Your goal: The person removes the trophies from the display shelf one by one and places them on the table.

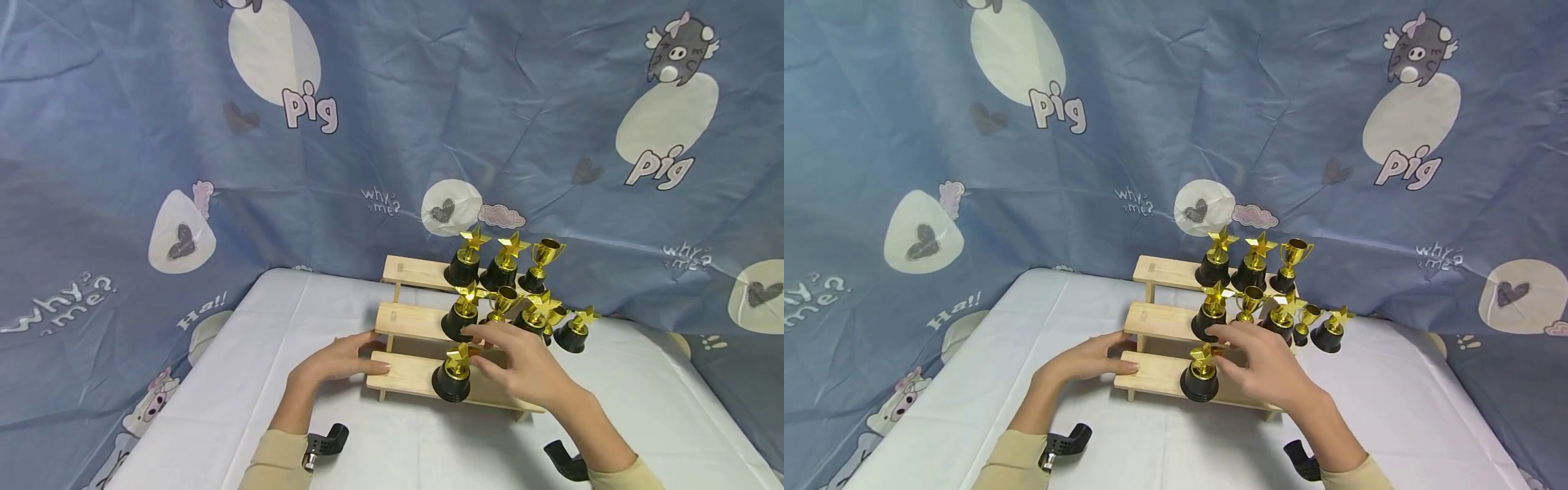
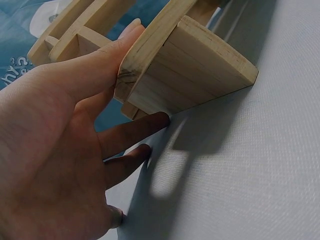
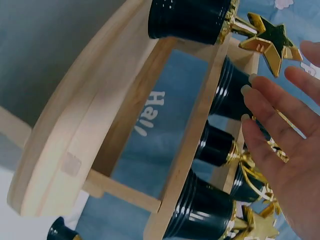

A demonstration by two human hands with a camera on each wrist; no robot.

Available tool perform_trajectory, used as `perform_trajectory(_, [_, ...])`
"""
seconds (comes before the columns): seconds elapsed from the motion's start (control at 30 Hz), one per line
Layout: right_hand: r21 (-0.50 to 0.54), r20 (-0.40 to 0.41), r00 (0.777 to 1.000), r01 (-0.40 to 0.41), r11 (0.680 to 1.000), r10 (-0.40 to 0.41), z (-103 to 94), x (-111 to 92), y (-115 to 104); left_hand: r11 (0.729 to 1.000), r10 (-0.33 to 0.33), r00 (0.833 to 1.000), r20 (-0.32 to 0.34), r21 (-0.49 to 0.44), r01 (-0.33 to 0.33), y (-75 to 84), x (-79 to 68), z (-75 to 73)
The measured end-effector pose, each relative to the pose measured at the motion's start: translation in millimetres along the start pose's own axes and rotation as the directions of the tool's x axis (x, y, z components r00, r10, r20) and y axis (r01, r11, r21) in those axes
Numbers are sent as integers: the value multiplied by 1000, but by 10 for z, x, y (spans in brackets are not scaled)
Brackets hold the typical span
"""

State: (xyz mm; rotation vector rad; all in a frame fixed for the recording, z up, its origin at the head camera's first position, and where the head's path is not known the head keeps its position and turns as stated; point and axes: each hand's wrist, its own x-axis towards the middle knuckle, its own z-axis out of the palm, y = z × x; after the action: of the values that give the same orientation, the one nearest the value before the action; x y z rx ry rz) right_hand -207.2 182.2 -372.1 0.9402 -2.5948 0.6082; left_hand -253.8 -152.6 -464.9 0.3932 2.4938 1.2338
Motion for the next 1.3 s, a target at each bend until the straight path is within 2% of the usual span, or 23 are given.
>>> perform_trajectory(0.2, [-1, 13, 999, 50, 999, -50, 69, 20, -39, 1000, 8, 1000, 2, 6, -8, -4, -6, 10])
perform_trajectory(0.33, [-2, -8, 995, 99, 995, -99, 112, 38, -35, 1000, 8, 1000, -2, 8, -8, 2, -6, 11])
perform_trajectory(0.5, [21, -28, 993, 115, 993, -115, 145, 35, -19, 1000, 11, 1000, 1, 7, -11, 5, 3, 12])
perform_trajectory(0.67, [51, -43, 984, 173, 984, -171, 158, 37, -5, 1000, 6, 1000, 3, 9, -6, 9, 2, 9])
perform_trajectory(0.83, [23, -61, 974, 218, 976, -217, 150, 51, -2, 1000, 5, 1000, -2, 5, -5, 12, 1, -1])
perform_trajectory(0.97, [10, -55, 974, 221, 975, -221, 124, 57, -5, 1000, -4, 1000, 4, 4, 4, 9, -1, 6])
perform_trajectory(1.3, [34, -44, 986, 163, 986, -161, 75, 35, 2, 1000, 0, 1000, 4, 16, 0, 36, -5, -7])
